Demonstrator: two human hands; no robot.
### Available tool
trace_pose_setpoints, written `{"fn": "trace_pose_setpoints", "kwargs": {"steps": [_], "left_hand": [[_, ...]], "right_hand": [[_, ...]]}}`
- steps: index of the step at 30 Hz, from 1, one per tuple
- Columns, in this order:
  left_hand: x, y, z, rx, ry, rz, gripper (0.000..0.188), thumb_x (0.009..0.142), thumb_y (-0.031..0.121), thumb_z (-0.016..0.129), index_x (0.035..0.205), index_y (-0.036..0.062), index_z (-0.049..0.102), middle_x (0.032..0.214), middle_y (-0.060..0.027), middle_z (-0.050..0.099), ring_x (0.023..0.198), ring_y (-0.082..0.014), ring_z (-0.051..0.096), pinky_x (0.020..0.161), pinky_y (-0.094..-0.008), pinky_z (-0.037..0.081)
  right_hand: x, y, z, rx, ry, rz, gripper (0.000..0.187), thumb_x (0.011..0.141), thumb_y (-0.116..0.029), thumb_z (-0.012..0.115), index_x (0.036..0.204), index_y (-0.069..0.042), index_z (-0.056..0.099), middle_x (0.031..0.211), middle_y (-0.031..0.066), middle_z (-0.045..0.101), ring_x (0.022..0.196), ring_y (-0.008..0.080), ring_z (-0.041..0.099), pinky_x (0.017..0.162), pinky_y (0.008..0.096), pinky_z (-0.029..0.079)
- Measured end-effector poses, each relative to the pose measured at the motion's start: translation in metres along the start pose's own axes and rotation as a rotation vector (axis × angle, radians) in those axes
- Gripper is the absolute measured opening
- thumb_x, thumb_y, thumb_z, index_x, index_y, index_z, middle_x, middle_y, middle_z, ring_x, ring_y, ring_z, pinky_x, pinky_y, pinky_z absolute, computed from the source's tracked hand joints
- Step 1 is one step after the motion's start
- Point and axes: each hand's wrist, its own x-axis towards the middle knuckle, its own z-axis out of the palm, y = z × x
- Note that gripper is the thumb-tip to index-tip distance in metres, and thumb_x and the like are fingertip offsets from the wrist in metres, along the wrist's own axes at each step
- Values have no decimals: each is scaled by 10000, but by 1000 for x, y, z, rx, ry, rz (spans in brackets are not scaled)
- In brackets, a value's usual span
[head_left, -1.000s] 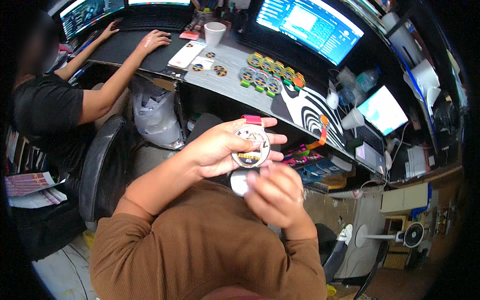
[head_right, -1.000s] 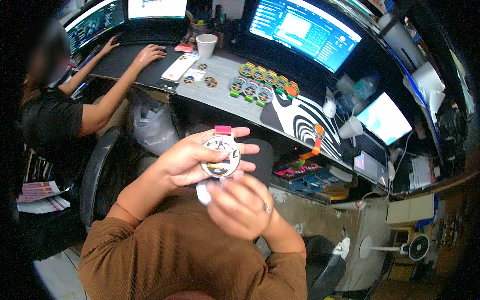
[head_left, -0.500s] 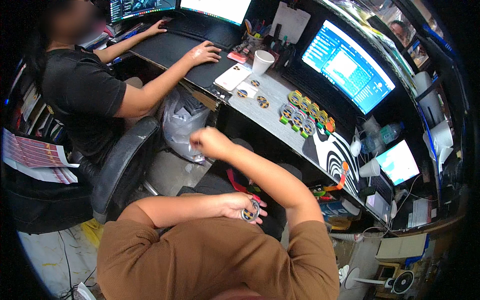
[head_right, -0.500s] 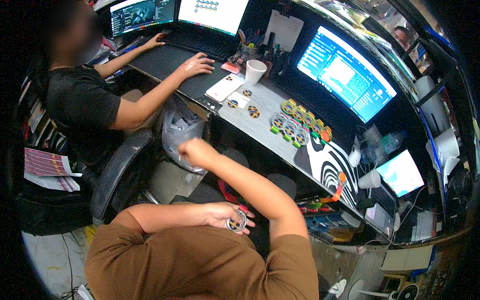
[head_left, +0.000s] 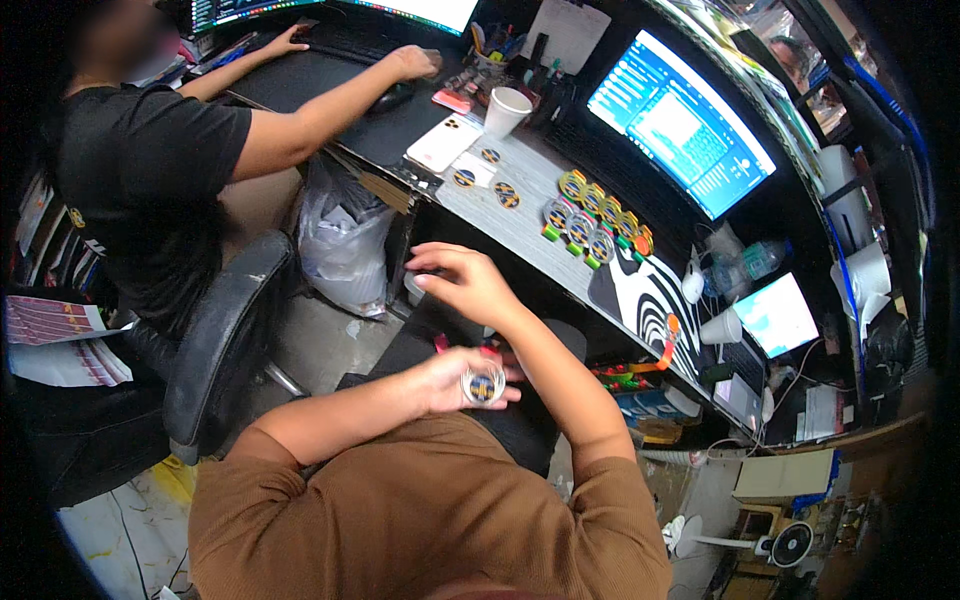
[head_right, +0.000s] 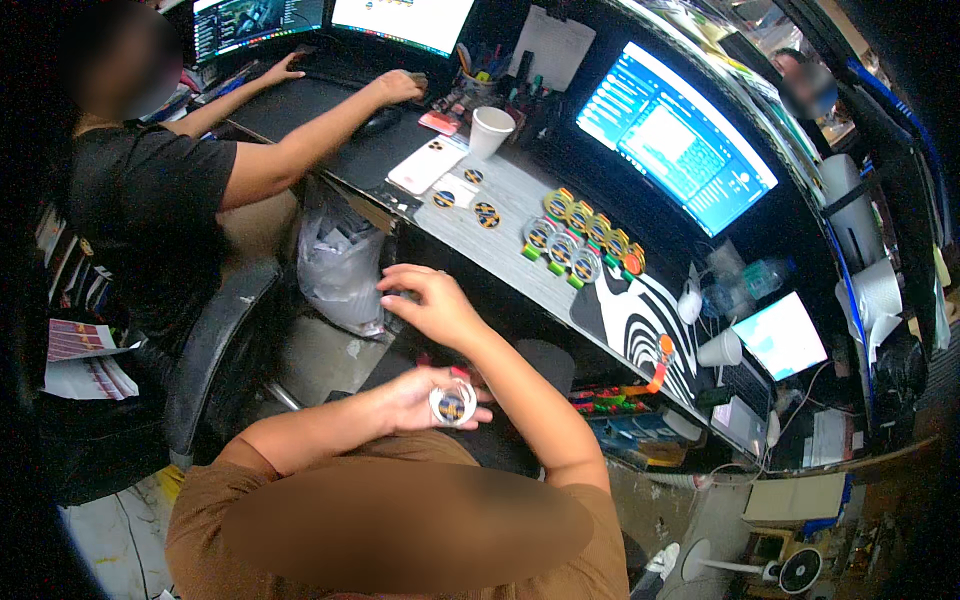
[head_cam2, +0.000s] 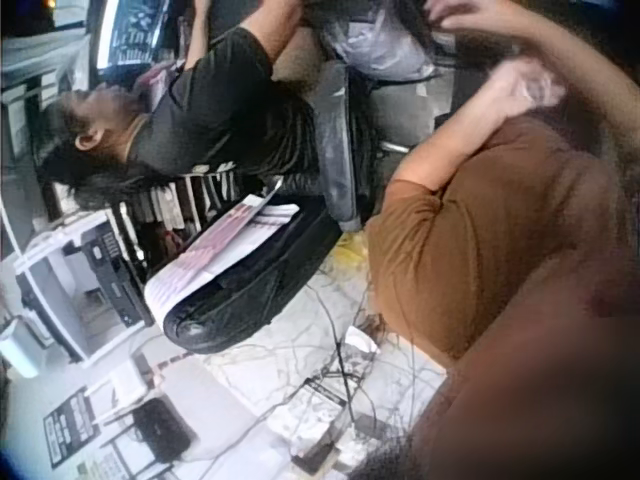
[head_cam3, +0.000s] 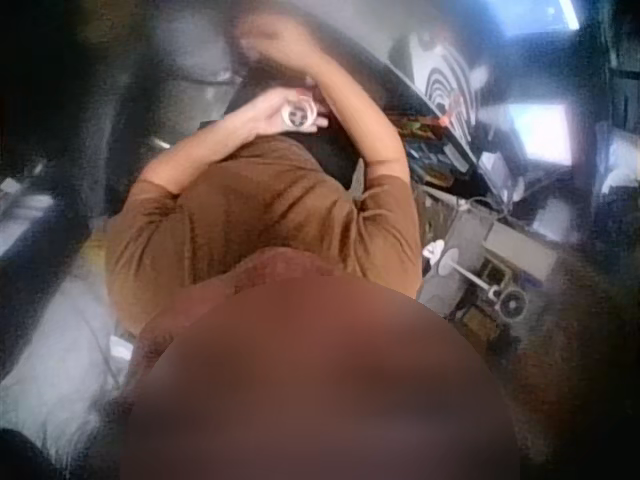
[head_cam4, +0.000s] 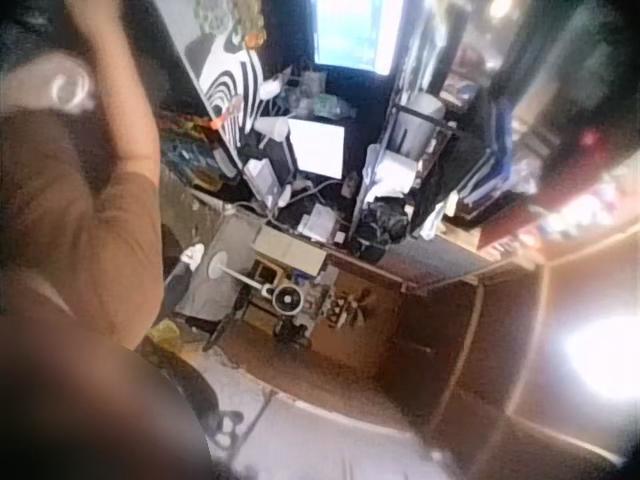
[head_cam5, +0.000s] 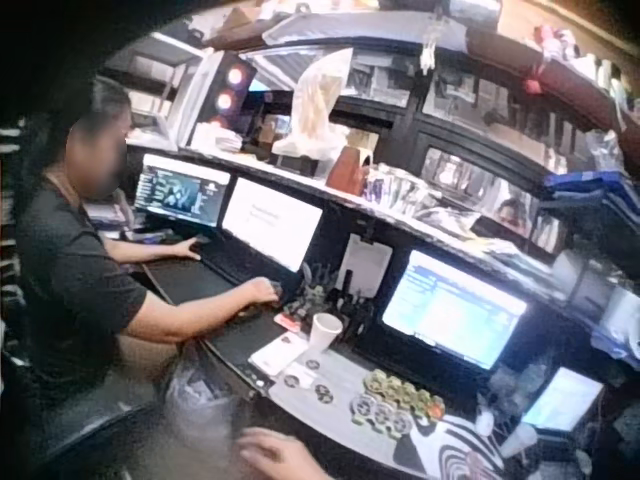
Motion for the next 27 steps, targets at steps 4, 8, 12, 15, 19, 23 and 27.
{"fn": "trace_pose_setpoints", "kwargs": {"steps": [4, 8, 12, 15, 19, 23, 27], "left_hand": [[2, 29, 20, -193, -192, 242, 484, 973, 483, 342, 1183, 94, 540, 1118, -126, 624, 1013, -292, 620, 831, -468, 523], [1, 39, 43, -126, -280, 371, 547, 977, 515, 314, 1182, 67, 552, 1153, -125, 614, 1050, -265, 605, 891, -421, 497], [6, 27, 68, -111, -225, 333, 589, 975, 512, 323, 1266, 25, 481, 1211, -174, 573, 1095, -305, 575, 940, -433, 470], [8, 23, 77, -127, -199, 330, 609, 967, 523, 332, 1271, 11, 463, 1208, -185, 569, 1091, -329, 569, 943, -463, 466], [7, 29, 82, -150, -236, 382, 572, 967, 503, 350, 1246, 21, 485, 1240, -204, 546, 1138, -358, 539, 952, -486, 458], [6, 24, 91, -65, -219, 383, 568, 967, 503, 353, 1219, 16, 501, 1229, -226, 553, 1074, -366, 582, 916, -474, 488], [8, 17, 96, 4, -213, 377, 569, 971, 504, 345, 1188, 10, 527, 1183, -211, 582, 1044, -350, 602, 894, -446, 514]], "right_hand": [[-70, -47, -28, -420, 345, -23, 232, 842, -211, 615, 1020, -86, 694, 1221, 144, 595, 1117, 323, 545, 969, 405, 399], [-120, -66, -15, -806, 410, -36, 328, 823, -342, 615, 1077, -141, 673, 1414, 148, 424, 1293, 392, 364, 1051, 531, 270], [-145, -69, 2, -945, 440, 47, 420, 836, -438, 589, 1180, -202, 635, 1477, 132, 336, 1367, 400, 232, 1084, 603, 123], [-159, -73, 9, -989, 458, -2, 466, 815, -484, 593, 1218, -251, 622, 1494, 120, 308, 1374, 396, 213, 1086, 609, 86], [-176, -81, -6, -1011, 486, 4, 441, 804, -521, 584, 1194, -322, 635, 1489, 111, 315, 1377, 383, 209, 1085, 614, 70], [-179, -81, -18, -1088, 588, 67, 463, 888, -596, 429, 1146, -300, 675, 1458, 167, 355, 1371, 384, 226, 1094, 559, 98], [-173, -77, -9, -1012, 634, 39, 440, 837, -544, 542, 1173, -283, 655, 1464, 134, 355, 1363, 397, 224, 1082, 599, 97]]}}
